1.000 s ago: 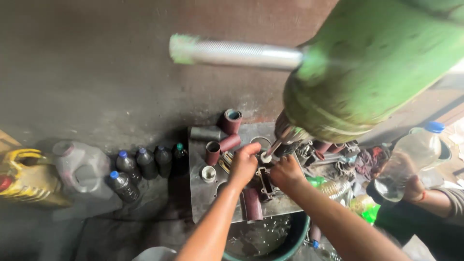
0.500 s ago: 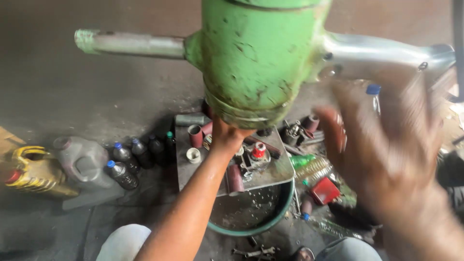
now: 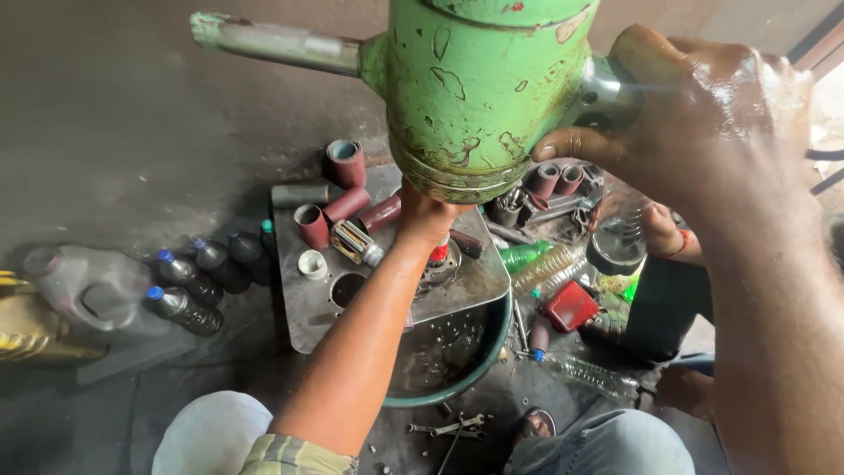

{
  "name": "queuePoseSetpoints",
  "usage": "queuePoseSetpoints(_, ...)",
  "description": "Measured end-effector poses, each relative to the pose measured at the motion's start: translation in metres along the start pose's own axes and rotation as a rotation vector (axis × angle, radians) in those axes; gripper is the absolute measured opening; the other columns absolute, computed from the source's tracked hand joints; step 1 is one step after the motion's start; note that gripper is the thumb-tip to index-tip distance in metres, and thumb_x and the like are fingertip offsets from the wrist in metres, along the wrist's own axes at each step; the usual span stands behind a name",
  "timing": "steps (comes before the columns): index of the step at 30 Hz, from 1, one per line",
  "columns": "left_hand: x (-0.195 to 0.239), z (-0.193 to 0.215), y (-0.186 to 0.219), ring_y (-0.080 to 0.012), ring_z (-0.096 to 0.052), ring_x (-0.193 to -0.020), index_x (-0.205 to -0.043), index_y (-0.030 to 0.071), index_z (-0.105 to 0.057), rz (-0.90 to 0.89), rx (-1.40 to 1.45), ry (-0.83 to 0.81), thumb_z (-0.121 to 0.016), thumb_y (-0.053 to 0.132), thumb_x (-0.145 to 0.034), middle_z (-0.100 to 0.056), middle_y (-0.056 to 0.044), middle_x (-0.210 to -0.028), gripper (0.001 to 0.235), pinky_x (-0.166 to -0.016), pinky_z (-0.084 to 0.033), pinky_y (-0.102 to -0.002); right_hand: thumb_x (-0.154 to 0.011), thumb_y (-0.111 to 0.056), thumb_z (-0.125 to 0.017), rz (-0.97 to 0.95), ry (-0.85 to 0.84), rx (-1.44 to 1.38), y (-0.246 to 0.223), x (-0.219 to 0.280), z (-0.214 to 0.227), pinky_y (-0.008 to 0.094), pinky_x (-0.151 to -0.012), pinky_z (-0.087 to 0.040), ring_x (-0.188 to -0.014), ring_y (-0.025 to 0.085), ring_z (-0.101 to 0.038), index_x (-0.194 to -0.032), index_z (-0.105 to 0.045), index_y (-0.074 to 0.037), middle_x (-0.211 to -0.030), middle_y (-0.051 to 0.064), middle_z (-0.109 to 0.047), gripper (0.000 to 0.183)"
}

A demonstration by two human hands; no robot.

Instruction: The person operates a green bench drill press, clamping small metal engine parts under the bit and turning the feed handles to drill or bore them, one piece at a time. A second person nearby pours liquid from plastic bottles over the workpiece as coolant while the person swaps parts and continues drilling.

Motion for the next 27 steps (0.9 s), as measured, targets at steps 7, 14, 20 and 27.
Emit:
queuePoseSetpoints(7, 0.028, 0.001, -0.016, -0.0312, -0.065, -0.114, -0.122, 0.004, -0.066, -0.162, -0.271, 0.127, -0.068, 0.026, -0.098, -0.071, -0.013, -0.121, 0.032, -0.103, -0.048, -0.043, -0.065, -0.066, -0.084, 0.065, 0.051, -0.104, -0.004, 0.006, -0.017, 0.046, -0.06, -0.054, -0.071, 0.032, -0.071, -0.111, -0.07, -0.005, -0.082, 0.013, -0.073, 0.078)
queuePoseSetpoints(14, 0.017, 0.006, -0.07, -0.0281, -0.057, -0.128, -0.137, 0.002, -0.057, -0.017, 0.039, -0.097, -0.068, 0.032, -0.1, -0.063, -0.014, -0.137, 0.049, -0.112, -0.045, -0.041, -0.068, -0.051, -0.092, 0.163, 0.077, -0.324, 0.005, -0.001, -0.03, 0.044, -0.071, -0.053, -0.086, 0.031, -0.071, -0.125, -0.07, -0.001, -0.101, 0.016, -0.074, 0.079)
queuePoseSetpoints(20, -0.014, 0.01, -0.024, -0.0317, -0.056, -0.124, -0.133, 0.001, -0.057, 0.136, 0.074, -0.351, -0.089, 0.033, -0.073, -0.062, -0.019, -0.134, 0.075, -0.107, -0.047, -0.044, -0.073, -0.052, -0.088, 0.215, 0.128, -0.152, 0.018, -0.002, -0.053, 0.043, -0.079, -0.053, -0.097, 0.029, -0.071, -0.127, -0.071, -0.006, -0.109, 0.009, -0.075, 0.073)
queuePoseSetpoints(27, -0.015, 0.068, 0.218, -0.0361, -0.054, -0.121, -0.126, 0.007, -0.067, -0.591, -1.309, 0.174, -0.077, 0.005, -0.088, -0.059, -0.017, -0.124, 0.039, -0.101, -0.041, -0.056, -0.071, -0.057, -0.089, 0.201, 0.103, 0.037, 0.012, -0.012, -0.04, 0.049, -0.079, -0.052, -0.098, 0.032, -0.071, -0.128, -0.072, -0.012, -0.108, 0.009, -0.075, 0.075)
Point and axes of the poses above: each hand's wrist, its own x-axis away from the middle knuckle, its own z-axis out of the back of the hand, y = z × x, the point moved 10 cm from there along -x, towards the middle knuckle
